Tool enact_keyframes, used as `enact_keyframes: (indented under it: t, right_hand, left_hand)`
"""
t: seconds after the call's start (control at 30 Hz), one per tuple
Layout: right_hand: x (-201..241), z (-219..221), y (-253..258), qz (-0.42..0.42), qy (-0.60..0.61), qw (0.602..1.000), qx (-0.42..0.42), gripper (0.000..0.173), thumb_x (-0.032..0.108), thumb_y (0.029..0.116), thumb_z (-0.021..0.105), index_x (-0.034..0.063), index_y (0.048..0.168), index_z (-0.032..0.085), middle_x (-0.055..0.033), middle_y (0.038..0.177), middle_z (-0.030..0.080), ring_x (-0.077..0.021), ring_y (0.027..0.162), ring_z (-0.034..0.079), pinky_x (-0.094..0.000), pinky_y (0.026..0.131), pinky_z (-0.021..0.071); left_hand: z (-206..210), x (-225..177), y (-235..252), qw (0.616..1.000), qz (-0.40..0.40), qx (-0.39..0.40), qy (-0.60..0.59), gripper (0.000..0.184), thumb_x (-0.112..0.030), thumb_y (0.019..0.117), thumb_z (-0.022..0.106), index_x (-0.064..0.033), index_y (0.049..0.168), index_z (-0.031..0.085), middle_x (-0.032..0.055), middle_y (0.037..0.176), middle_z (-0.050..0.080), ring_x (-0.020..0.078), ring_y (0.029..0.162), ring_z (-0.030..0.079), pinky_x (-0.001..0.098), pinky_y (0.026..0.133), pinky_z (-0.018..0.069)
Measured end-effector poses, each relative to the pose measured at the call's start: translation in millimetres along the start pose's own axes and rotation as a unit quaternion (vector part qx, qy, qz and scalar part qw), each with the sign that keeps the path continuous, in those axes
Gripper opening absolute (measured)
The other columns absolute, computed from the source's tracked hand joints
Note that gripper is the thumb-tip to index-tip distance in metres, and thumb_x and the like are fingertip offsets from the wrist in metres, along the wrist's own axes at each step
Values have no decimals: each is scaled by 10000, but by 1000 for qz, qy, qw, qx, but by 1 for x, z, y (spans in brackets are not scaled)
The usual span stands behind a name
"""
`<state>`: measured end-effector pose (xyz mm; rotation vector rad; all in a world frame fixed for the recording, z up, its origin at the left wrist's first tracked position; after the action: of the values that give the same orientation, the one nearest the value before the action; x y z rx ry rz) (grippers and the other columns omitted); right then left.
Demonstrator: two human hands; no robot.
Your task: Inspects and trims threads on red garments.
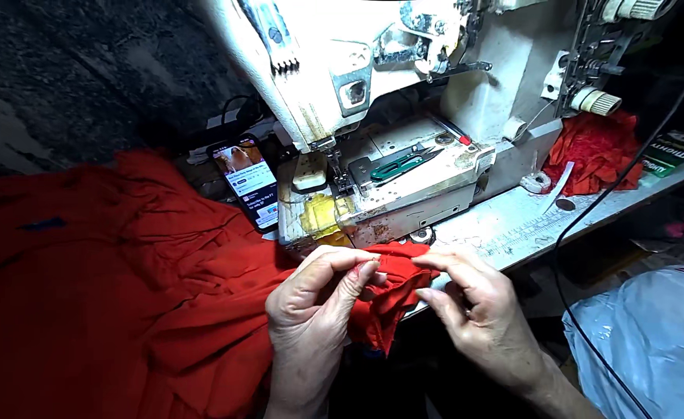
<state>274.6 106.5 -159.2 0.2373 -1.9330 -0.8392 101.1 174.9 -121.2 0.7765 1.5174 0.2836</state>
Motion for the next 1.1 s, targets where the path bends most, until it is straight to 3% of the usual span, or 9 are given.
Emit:
enact_keyframes:
  t: [0.1,0.2,0.27,0.4,0.53,0.7,0.8,0.97,1.1]
  right_hand:
    - [-4,21,6,33,32,995,86,216,99,865,739,59,1076,746,-18,1012,679,-46,844,636,-191,715,548]
    - [-21,38,2,56,70,993,75,31,78,857,728,63,883,736,8,817,636,-31,736,597,-167,637,499]
    - [-26,40,-2,49,104,992,51,39,20,836,695,54,827,712,9,796,619,-23,722,581,-151,626,489]
    - [-26,38,-5,21,133,990,33,67,-15,828,675,37,833,717,-5,850,654,-29,790,620,-148,684,524]
    - [-23,36,-5,-3,113,993,22,61,-22,824,669,24,817,707,-15,837,651,-35,789,625,-145,686,529]
    - [-17,36,-6,-24,73,997,-7,63,-17,792,669,28,825,640,-12,775,620,-4,671,570,-115,602,479]
    - [-26,34,-10,12,70,997,-15,96,-15,772,691,38,846,658,4,756,616,7,628,547,-113,567,463]
    - [-31,30,-15,36,91,995,-16,84,5,789,720,42,864,709,10,803,647,10,663,562,-111,590,473]
    - [-25,21,-16,21,29,999,-3,180,69,807,763,65,984,731,-12,1001,649,-18,807,597,-133,671,513]
  left_hand:
    - [-2,3,-4,999,-35,2,-11,109,-70,965,668,-56,1019,762,61,908,752,141,705,717,256,634,626]
    - [-15,10,-16,994,-103,-31,-31,111,-18,945,662,-36,1000,757,67,844,755,96,623,691,208,544,587]
    - [-22,16,-24,990,-138,-30,-29,117,1,935,653,-33,984,753,53,810,745,71,590,667,182,515,560]
    - [-22,22,-34,988,-145,34,28,117,-69,920,689,-46,987,782,18,849,738,67,653,674,193,576,579]
    - [-15,26,-33,984,-59,107,131,178,-213,910,731,-121,1042,809,-25,983,724,63,856,687,191,740,598]
    - [0,25,-39,966,63,107,227,132,-147,916,703,-69,933,808,8,877,709,6,837,655,120,775,540]
    - [1,27,-45,953,134,86,259,150,-122,957,661,-53,928,791,54,861,738,43,844,685,152,794,539]
    - [-5,32,-43,964,86,88,235,179,-162,1004,608,-53,929,729,8,894,700,14,871,649,143,808,529]
    - [-7,31,-42,984,-9,75,159,161,-172,1013,602,-82,944,716,-29,860,683,19,719,647,157,637,563]
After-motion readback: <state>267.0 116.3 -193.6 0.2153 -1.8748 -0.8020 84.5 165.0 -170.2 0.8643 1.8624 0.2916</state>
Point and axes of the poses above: each hand's wrist, its own y-axis towards the middle knuckle, its own z-axis out of the palm, x = y × z, the point moved 3 cm from there along y, towards the middle knuckle
